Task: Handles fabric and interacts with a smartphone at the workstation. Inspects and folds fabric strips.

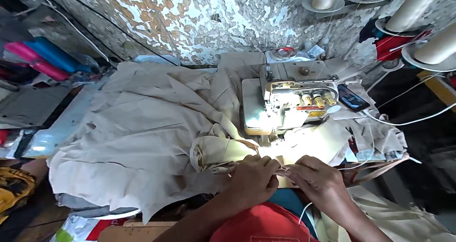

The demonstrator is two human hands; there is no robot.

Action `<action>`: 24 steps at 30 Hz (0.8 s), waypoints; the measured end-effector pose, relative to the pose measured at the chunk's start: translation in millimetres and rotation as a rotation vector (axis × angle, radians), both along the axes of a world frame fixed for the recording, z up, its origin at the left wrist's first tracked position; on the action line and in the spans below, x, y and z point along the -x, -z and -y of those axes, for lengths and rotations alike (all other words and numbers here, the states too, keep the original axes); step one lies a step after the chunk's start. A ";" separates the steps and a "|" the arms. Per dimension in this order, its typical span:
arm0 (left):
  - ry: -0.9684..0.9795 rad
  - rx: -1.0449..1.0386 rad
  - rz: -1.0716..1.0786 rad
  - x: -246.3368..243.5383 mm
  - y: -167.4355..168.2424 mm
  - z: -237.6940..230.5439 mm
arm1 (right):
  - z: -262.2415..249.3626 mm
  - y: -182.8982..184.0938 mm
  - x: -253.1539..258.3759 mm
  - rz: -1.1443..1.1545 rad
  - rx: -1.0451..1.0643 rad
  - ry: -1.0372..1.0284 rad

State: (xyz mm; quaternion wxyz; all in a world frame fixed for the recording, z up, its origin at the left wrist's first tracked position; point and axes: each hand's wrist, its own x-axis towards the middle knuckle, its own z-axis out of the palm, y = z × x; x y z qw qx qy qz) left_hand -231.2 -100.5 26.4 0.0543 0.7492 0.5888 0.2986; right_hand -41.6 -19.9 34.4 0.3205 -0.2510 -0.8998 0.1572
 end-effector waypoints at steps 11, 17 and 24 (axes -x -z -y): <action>-0.032 0.130 0.085 -7.6 12.7 5.2 | 10.2 -34.4 -4.6 0.220 -0.397 0.066; 0.145 0.166 0.238 18.5 16.5 12.8 | -8.8 -40.6 -41.4 -0.069 -0.045 -0.022; 0.419 0.181 0.374 0.9 26.7 -2.4 | -13.7 -55.9 -38.1 -0.307 0.255 -0.357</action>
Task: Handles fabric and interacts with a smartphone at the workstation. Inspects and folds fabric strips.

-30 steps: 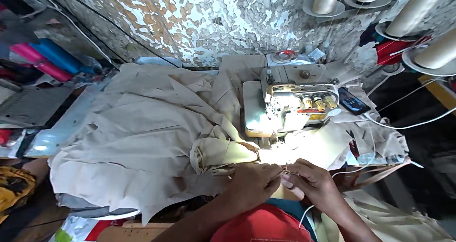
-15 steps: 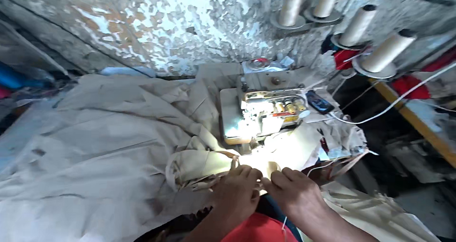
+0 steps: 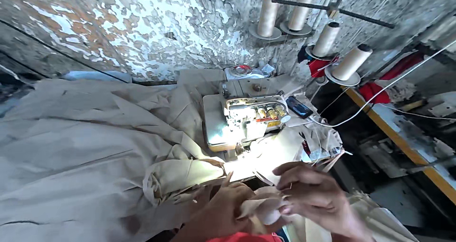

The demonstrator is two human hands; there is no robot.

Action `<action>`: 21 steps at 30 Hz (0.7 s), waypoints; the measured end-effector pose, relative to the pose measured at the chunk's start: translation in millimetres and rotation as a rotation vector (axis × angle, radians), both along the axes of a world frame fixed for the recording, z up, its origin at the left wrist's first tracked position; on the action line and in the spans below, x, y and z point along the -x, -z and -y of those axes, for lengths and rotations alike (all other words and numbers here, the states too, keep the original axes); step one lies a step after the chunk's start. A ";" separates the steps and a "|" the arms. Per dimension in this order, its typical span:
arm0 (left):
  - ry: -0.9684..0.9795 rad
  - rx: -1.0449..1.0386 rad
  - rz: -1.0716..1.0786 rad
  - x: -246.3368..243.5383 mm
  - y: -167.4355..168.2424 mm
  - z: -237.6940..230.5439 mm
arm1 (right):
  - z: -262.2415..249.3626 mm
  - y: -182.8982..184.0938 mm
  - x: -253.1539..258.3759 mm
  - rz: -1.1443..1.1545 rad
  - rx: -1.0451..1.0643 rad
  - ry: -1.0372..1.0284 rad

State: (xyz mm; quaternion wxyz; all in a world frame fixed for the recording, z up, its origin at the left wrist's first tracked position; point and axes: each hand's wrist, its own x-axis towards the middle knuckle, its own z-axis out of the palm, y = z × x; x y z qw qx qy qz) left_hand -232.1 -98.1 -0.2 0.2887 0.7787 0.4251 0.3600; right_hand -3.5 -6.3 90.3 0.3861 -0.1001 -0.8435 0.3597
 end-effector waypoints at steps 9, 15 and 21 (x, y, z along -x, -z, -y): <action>-0.035 0.051 -0.022 -8.7 7.5 0.5 | -13.4 -2.7 -14.4 -0.082 0.170 -0.100; 0.121 0.170 0.322 -14.8 -26.2 -7.8 | -10.5 -6.2 3.7 0.488 -0.158 -0.123; 0.091 -0.109 0.056 -28.4 -14.9 -13.4 | -7.6 -20.6 3.9 0.663 -0.416 -0.171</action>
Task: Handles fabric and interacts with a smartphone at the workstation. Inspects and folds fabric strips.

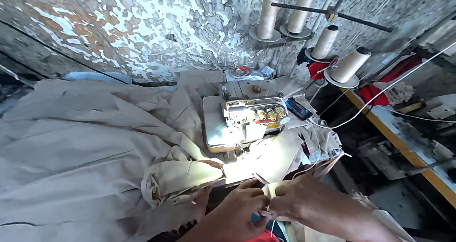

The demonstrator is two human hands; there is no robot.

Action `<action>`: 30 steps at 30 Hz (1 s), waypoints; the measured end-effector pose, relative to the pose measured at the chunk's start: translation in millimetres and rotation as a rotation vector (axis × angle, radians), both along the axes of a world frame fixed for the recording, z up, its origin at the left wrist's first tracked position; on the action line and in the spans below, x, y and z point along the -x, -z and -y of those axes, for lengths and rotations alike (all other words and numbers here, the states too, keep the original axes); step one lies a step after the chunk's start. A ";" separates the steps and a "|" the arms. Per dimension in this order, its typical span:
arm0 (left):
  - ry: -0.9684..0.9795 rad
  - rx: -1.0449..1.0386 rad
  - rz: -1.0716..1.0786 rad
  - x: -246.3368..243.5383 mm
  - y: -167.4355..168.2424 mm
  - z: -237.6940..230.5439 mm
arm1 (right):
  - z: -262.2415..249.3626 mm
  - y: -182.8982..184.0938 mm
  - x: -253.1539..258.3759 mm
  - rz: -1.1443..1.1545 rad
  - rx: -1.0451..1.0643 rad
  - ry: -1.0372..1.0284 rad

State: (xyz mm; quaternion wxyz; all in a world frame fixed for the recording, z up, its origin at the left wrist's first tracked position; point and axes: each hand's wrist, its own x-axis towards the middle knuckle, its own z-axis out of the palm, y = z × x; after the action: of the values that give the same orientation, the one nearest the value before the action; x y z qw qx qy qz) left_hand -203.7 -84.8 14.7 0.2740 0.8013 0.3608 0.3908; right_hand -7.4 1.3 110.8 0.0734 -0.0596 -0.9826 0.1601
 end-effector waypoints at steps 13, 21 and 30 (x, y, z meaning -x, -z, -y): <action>0.021 0.135 -0.369 20.4 11.4 8.2 | -21.0 -8.4 -29.0 -0.309 0.397 -0.142; -0.246 0.002 -0.322 18.9 31.4 6.4 | -24.6 -3.6 -49.7 -0.731 0.682 -0.072; -0.401 0.268 0.585 72.6 -6.2 3.9 | -4.8 72.2 -56.3 -0.785 1.375 0.045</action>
State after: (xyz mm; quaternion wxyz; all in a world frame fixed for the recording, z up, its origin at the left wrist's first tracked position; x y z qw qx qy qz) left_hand -276.3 -88.7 20.9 0.3858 0.5263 0.4649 0.5983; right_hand 48.9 6.1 38.7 0.3644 -0.0506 -0.5643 0.7391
